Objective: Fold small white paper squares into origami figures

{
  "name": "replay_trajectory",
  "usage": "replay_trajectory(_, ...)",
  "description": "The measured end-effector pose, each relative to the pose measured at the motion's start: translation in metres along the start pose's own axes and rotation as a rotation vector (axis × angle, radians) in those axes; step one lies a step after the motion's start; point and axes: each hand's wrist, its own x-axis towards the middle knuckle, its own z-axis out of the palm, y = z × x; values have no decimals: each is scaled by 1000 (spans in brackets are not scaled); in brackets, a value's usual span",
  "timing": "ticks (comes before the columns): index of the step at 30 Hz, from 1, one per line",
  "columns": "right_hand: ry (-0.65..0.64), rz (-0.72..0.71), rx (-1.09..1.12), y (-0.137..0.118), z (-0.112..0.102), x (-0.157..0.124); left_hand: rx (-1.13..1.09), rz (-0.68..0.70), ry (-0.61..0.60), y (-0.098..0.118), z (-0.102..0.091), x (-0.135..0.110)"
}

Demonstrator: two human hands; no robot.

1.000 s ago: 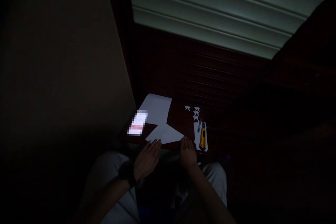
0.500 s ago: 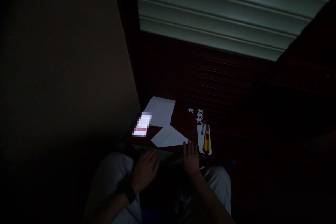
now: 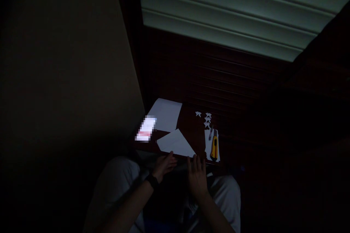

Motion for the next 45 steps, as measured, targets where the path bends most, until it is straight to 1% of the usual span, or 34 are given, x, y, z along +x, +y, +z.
replay_trajectory(2,1,9,121,4,-4,-1,14,5,28,0,-4,2)
replay_trajectory(4,11,81,275,7,-9,8,24,-2,49,1,-7,3)
replay_trajectory(6,27,209,424,10,-13,29,24,-24,48,2,-9,4)
replay_trajectory(7,13,260,489,11,-14,43,20,-38,41,3,-10,5)
replay_trajectory(10,4,323,524,11,-14,94,9,-92,24,4,-9,6)
replay_trajectory(13,-67,356,547,8,-10,138,5,-150,15,6,-9,6)
replay_trajectory(15,-131,368,556,6,-7,156,2,-173,7,7,-10,5)
replay_trajectory(17,-185,388,555,5,-6,165,0,-185,1,9,-11,4)
replay_trajectory(21,-239,445,547,7,-6,171,-4,-192,-9,10,-12,4)
replay_trajectory(25,-246,499,592,14,-8,174,-3,-175,-11,9,-12,4)
replay_trajectory(28,-244,519,682,20,-8,173,29,-143,15,9,-13,0)
replay_trajectory(31,-244,514,838,25,-9,167,85,-85,74,13,-15,-6)
replay_trajectory(34,-208,486,1051,33,-14,158,128,62,139,30,-19,-7)
replay_trajectory(36,-164,474,1185,41,-19,151,200,348,201,50,-21,-3)
replay_trajectory(37,-139,471,1245,45,-22,148,200,393,206,61,-20,0)
replay_trajectory(38,-113,471,1300,50,-24,145,200,429,194,73,-20,4)
replay_trajectory(39,-88,475,1349,55,-26,143,225,486,143,84,-18,9)
replay_trajectory(40,-65,482,1391,59,-27,142,268,503,70,95,-16,14)
replay_trajectory(42,-33,500,1459,68,-27,143,380,490,-124,114,-10,25)
replay_trajectory(43,-25,508,1485,72,-27,145,413,502,-176,121,-6,32)
replay_trajectory(45,-27,509,1534,79,-25,152,446,519,-237,134,1,47)
